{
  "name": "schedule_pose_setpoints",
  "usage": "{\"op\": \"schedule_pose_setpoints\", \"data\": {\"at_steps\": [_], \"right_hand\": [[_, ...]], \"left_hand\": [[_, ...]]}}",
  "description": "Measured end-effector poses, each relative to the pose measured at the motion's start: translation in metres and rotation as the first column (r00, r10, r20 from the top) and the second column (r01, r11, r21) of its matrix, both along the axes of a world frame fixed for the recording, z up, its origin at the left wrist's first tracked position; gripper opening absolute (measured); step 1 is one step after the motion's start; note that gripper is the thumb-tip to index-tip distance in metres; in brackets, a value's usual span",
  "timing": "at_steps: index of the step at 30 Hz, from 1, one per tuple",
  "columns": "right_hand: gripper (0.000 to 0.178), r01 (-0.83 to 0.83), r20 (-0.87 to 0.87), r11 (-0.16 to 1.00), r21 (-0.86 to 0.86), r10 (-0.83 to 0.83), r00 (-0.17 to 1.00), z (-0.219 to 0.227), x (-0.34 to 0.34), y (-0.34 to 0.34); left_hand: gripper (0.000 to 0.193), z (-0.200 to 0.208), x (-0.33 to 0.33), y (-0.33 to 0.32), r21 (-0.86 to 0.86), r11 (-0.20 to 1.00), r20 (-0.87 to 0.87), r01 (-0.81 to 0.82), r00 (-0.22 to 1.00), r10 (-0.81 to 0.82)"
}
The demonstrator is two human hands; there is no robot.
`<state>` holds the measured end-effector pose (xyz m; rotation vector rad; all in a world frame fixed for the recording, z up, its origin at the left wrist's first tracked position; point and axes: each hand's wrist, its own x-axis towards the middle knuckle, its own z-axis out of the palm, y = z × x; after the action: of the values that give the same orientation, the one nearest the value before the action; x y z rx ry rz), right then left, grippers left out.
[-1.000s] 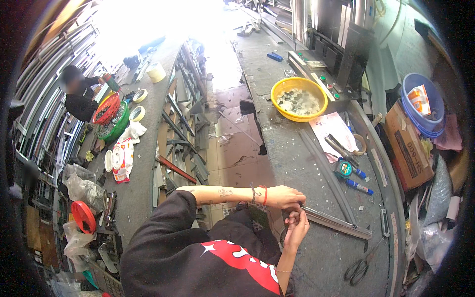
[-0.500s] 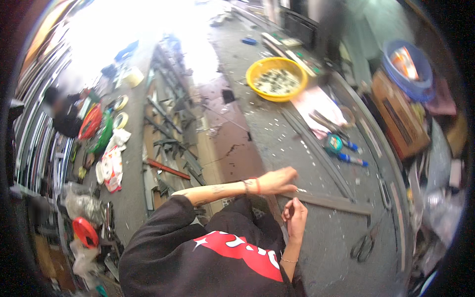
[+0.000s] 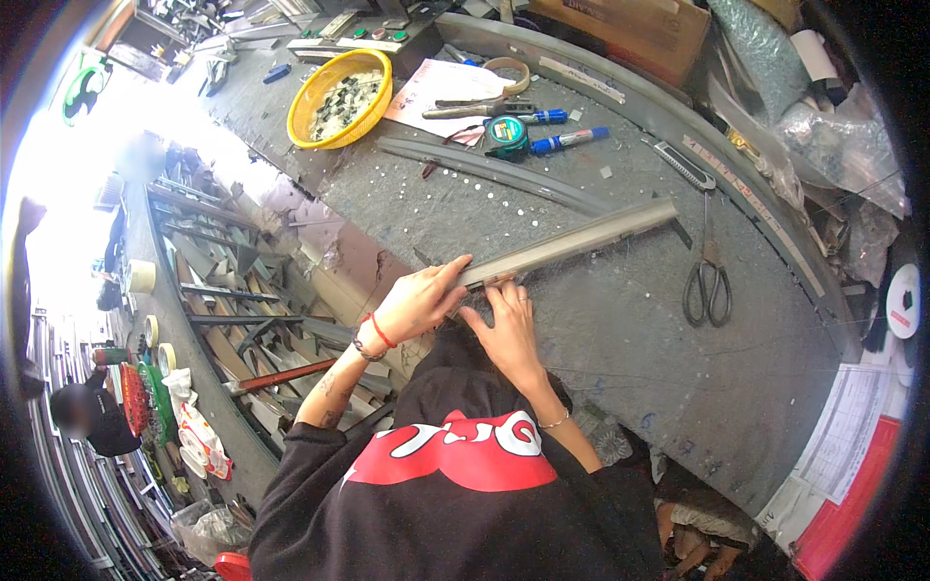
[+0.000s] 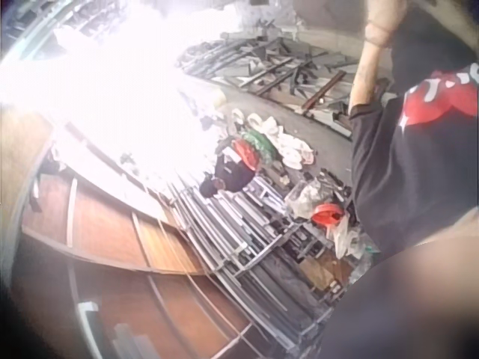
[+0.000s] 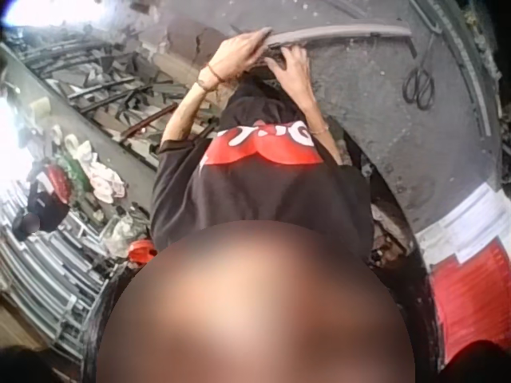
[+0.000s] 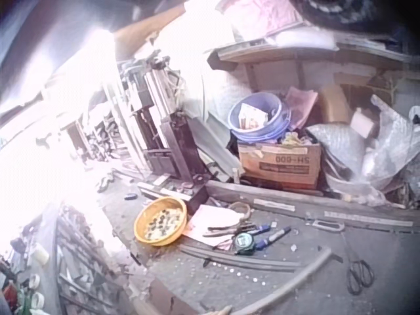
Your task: The person assembles small metal frame components by hand. They pick small black plastic pieces from a yellow bowl, insert them into slots on long metal bars, and slide the bars together to form a frame. The person repeats this process with multiple bars and pieces, occasionally inspecting the assembled sections.
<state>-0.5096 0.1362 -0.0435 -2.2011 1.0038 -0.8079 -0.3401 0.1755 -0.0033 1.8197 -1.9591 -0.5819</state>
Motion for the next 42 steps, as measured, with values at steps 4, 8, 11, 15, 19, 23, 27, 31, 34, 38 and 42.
{"op": "schedule_pose_setpoints", "data": {"at_steps": [4, 8, 11, 15, 19, 23, 27, 31, 34, 38, 42], "right_hand": [[0.026, -0.239, 0.416, 0.756, 0.609, -0.047, 0.908, 0.007, -0.002, -0.002], [0.032, -0.185, 0.588, 0.844, 0.503, -0.177, 0.790, 0.018, -0.014, -0.003], [0.034, -0.204, 0.645, 0.875, 0.439, -0.150, 0.749, 0.022, -0.013, -0.007], [0.034, -0.501, 0.708, 0.581, 0.642, -0.197, 0.678, 0.027, -0.021, -0.018], [0.029, -0.208, 0.427, 0.809, 0.550, -0.058, 0.903, 0.034, -0.029, -0.028], [0.019, -0.157, 0.074, 0.987, -0.037, 0.159, 0.984, 0.032, -0.021, -0.029], [0.029, -0.111, 0.122, 0.991, 0.072, 0.102, 0.987, 0.024, -0.011, -0.027], [0.031, -0.061, 0.184, 0.993, 0.105, 0.040, 0.982, 0.018, -0.004, -0.027], [0.028, -0.008, 0.224, 0.999, 0.033, 0.001, 0.975, 0.016, 0.004, -0.030], [0.024, -0.098, 0.352, 0.959, 0.265, -0.002, 0.936, 0.016, -0.004, -0.036], [0.030, -0.296, 0.496, 0.710, 0.638, -0.085, 0.864, 0.019, -0.044, -0.041]], "left_hand": [[0.043, 0.009, 0.004, -0.001, 0.075, 0.996, -0.212, 0.048, 0.977, -0.031], [0.043, 0.010, 0.002, -0.002, 0.108, 0.993, -0.207, 0.052, 0.978, -0.029], [0.046, 0.007, -0.001, -0.001, 0.072, 0.997, -0.143, 0.019, 0.990, -0.009], [0.054, 0.006, 0.001, -0.001, 0.003, 1.000, 0.013, -0.005, 1.000, 0.005], [0.059, 0.009, 0.006, -0.001, 0.036, 0.999, 0.122, -0.002, 0.992, -0.003], [0.055, 0.009, 0.005, -0.001, -0.021, 1.000, 0.125, -0.019, 0.992, 0.021], [0.045, 0.008, 0.004, 0.001, 0.069, 0.997, 0.172, -0.036, 0.985, 0.023], [0.049, 0.010, 0.006, 0.001, 0.105, 0.993, 0.116, -0.047, 0.993, 0.035], [0.048, 0.011, 0.005, -0.002, 0.085, 0.995, 0.161, -0.047, 0.986, 0.033], [0.044, 0.015, 0.022, -0.001, -0.047, 0.999, 0.262, 0.004, 0.965, 0.008], [0.045, 0.024, 0.081, 0.002, -0.167, 0.986, 0.337, -0.023, 0.938, 0.079]]}}
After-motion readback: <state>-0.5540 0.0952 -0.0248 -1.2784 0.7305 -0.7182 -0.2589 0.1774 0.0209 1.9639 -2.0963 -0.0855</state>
